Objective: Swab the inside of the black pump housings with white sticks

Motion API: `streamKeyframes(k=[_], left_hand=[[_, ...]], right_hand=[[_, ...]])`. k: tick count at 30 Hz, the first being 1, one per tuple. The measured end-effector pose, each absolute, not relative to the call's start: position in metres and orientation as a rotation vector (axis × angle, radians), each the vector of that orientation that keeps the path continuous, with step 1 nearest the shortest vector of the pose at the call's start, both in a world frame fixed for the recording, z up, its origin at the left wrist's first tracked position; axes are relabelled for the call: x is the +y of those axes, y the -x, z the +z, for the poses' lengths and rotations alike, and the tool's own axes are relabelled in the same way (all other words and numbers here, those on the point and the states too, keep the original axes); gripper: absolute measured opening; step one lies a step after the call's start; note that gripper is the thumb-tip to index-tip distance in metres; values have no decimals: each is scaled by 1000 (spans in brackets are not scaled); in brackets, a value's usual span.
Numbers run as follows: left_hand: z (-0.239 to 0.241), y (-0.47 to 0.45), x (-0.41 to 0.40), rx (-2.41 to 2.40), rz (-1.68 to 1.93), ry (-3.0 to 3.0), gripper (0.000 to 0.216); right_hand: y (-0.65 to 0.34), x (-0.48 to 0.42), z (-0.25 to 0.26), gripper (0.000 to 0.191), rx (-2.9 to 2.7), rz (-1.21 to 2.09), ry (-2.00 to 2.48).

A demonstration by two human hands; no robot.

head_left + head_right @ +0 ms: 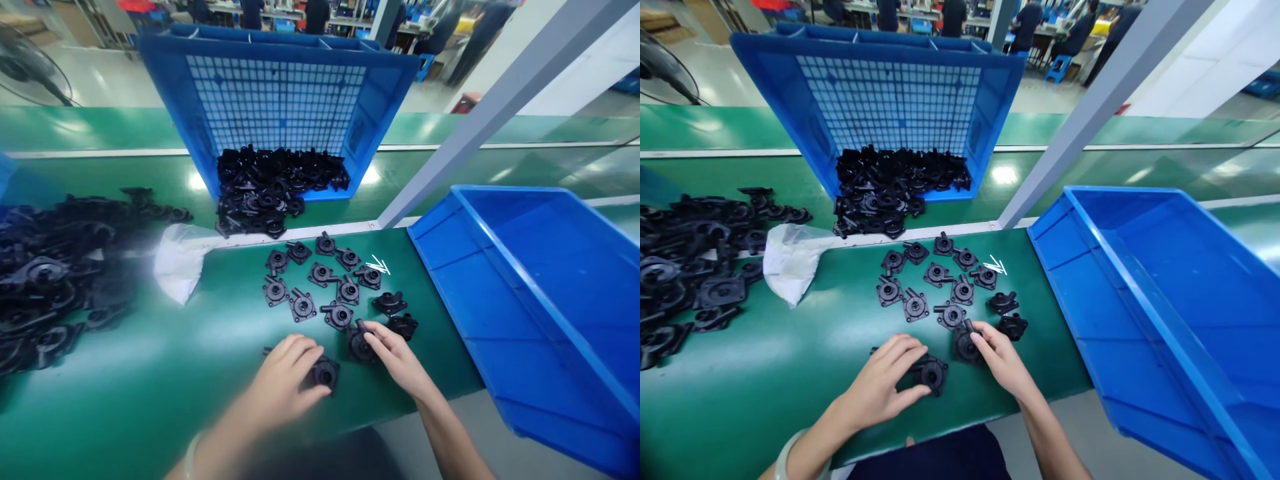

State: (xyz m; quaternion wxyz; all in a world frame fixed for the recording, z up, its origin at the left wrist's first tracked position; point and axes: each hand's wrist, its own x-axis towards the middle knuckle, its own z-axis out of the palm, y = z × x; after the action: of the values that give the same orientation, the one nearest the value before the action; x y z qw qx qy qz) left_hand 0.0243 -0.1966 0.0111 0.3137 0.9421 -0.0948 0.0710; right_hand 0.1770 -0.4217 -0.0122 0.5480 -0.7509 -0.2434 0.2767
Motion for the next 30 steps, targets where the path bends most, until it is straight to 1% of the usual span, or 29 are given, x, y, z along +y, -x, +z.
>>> streamKeyframes(k=[2,4,6,9,11,14,16,18,20,21,23,25,26,28,30], left_hand=[[10,-26,-204,-289,-6,-2545,60],[8,-27,-210,-314,-154,-2618,68],[6,-28,-213,-321,-228,-2686,65],[3,-29,-215,-339,-215,-2744,54],[1,-29,-215,-348,-168,-2751,51],[1,-28,-214,-305,-151,-2740,46],[0,-28,-214,-252,-178,-2722,45],[0,-27,-212,-194,-199,-2662,48],[2,-26,-210,-109,-154,-2534,51],[4,-25,-207,-54,-113,-2441,51],[9,-26,-202,75,-30,-2215,46],[14,-26,-195,226,-20,-1921,40],[15,-27,-192,289,-42,-1760,41],[14,-27,-186,362,-73,-1458,52],[9,-27,-183,382,-62,-1225,68]], right_hand=[[-177,-428,-14,39,-611,629,1862],[-178,-434,-14,41,-627,684,1827],[-180,-437,-13,41,-651,738,1808],[-179,-433,-7,36,-730,706,1965],[-180,-428,3,31,-813,559,2119],[-193,-422,23,26,-915,185,2229],[-214,-420,31,24,-880,-56,2283],[-244,-416,32,18,-783,-187,2417],[-277,-410,26,11,-694,-185,2645],[-292,-406,21,10,-662,-135,2766],[-316,-398,11,10,-597,4,2946],[-329,-392,3,13,-558,110,3020],[-332,-390,1,14,-554,136,3031],[-334,-389,-3,17,-546,162,3052],[-333,-390,-4,20,-525,184,3084]])
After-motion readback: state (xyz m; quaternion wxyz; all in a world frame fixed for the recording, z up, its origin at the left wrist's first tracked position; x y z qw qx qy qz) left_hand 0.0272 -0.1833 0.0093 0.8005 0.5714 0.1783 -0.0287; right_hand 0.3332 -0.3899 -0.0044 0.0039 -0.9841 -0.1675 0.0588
